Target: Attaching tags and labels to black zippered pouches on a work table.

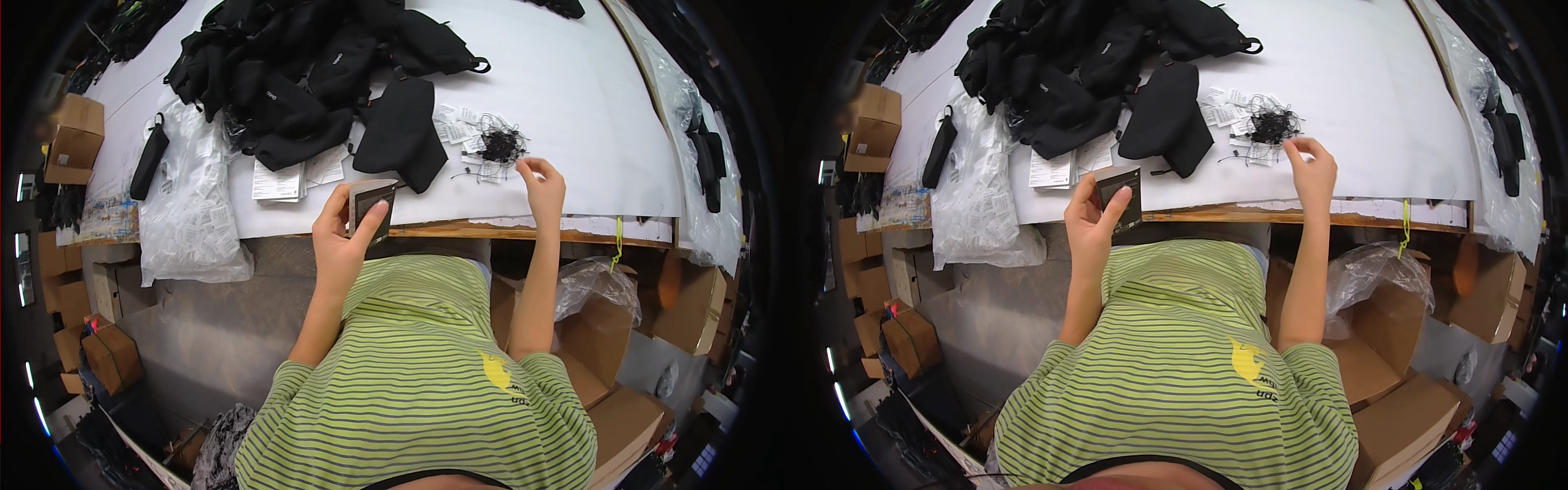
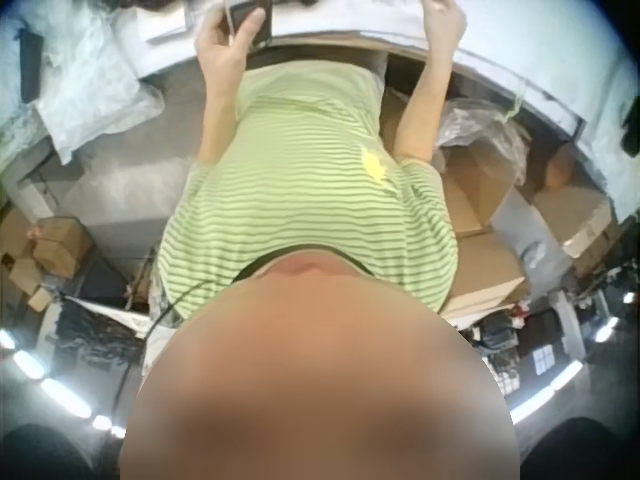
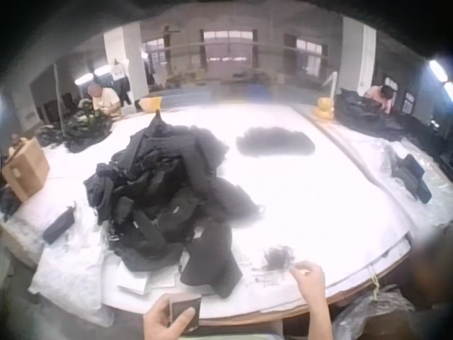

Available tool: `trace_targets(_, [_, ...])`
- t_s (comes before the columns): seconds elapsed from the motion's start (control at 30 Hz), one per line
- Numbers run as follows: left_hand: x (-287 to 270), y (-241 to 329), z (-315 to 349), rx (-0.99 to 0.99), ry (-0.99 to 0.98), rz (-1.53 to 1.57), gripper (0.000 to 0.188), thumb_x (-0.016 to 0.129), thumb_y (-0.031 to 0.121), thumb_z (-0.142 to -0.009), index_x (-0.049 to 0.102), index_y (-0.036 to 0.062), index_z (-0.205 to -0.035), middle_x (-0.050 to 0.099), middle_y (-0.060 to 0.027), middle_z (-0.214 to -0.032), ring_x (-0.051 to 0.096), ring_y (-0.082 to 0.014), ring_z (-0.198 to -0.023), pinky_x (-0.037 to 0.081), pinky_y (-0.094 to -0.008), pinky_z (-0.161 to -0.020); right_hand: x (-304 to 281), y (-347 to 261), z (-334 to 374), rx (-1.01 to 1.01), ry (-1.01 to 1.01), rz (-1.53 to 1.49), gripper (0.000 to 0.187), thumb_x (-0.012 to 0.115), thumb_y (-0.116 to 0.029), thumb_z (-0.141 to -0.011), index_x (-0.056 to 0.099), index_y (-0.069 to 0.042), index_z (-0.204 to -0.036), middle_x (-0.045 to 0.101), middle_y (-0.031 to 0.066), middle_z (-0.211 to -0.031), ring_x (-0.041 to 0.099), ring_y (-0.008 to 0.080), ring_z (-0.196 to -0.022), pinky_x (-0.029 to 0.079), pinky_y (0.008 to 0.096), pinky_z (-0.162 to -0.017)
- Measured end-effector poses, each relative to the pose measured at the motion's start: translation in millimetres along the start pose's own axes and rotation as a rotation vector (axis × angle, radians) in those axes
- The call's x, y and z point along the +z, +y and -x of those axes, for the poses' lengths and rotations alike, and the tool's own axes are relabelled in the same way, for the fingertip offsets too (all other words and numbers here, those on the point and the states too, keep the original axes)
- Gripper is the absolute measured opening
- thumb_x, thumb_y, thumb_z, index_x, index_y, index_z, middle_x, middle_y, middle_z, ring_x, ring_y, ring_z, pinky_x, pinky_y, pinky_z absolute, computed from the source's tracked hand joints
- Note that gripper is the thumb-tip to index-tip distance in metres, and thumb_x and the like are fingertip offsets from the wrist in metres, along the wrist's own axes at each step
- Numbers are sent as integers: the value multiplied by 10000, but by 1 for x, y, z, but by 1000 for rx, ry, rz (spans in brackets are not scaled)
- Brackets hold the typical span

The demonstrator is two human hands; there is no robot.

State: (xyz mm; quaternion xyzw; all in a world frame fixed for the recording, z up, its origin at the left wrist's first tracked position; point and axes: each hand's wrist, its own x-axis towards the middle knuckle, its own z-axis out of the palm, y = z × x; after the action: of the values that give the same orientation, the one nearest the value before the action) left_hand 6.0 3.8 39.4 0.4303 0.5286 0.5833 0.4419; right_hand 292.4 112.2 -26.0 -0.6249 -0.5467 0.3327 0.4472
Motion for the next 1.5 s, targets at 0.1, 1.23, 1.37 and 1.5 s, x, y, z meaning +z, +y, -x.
trace_targets(0.1, [0, -6, -1, -26, -23, -13, 231, 687, 143, -836, 603, 5, -1002, 592, 3, -825, 512, -48, -730, 411, -185, -651, -24, 29, 12, 32, 207, 602, 129, 675, -154, -787, 658, -88, -897, 608, 55, -851, 583, 235, -791, 465, 358, -683])
trace_targets(1.23, [26, -14, 11, 136, -133, -215, 212, 675, 30, -795, 614, 7, -997, 587, -40, -931, 566, -119, -846, 437, -227, -738, 60, -95, 98, -159, -370, -459, 291, 572, 2, -860, 463, -34, -1127, 573, 34, -720, 513, 64, -634, 412, 205, -580])
trace_targets(1.37, [27, -11, 12, 193, -123, -238, 208, 674, 3, -796, 629, 2, -999, 586, -34, -932, 556, -101, -838, 430, -214, -742, 60, -92, 98, -164, -378, -434, 316, 580, -10, -849, 447, -41, -1133, 563, 20, -694, 461, 61, -596, 365, 204, -555])
trace_targets(1.5, [25, -11, 12, 247, -146, -272, 204, 685, -28, -770, 654, 3, -970, 596, -45, -924, 568, -117, -836, 440, -218, -733, 59, -89, 96, -174, -388, -422, 310, 588, -10, -849, 454, -33, -1127, 580, 25, -709, 494, 64, -612, 381, 196, -567])
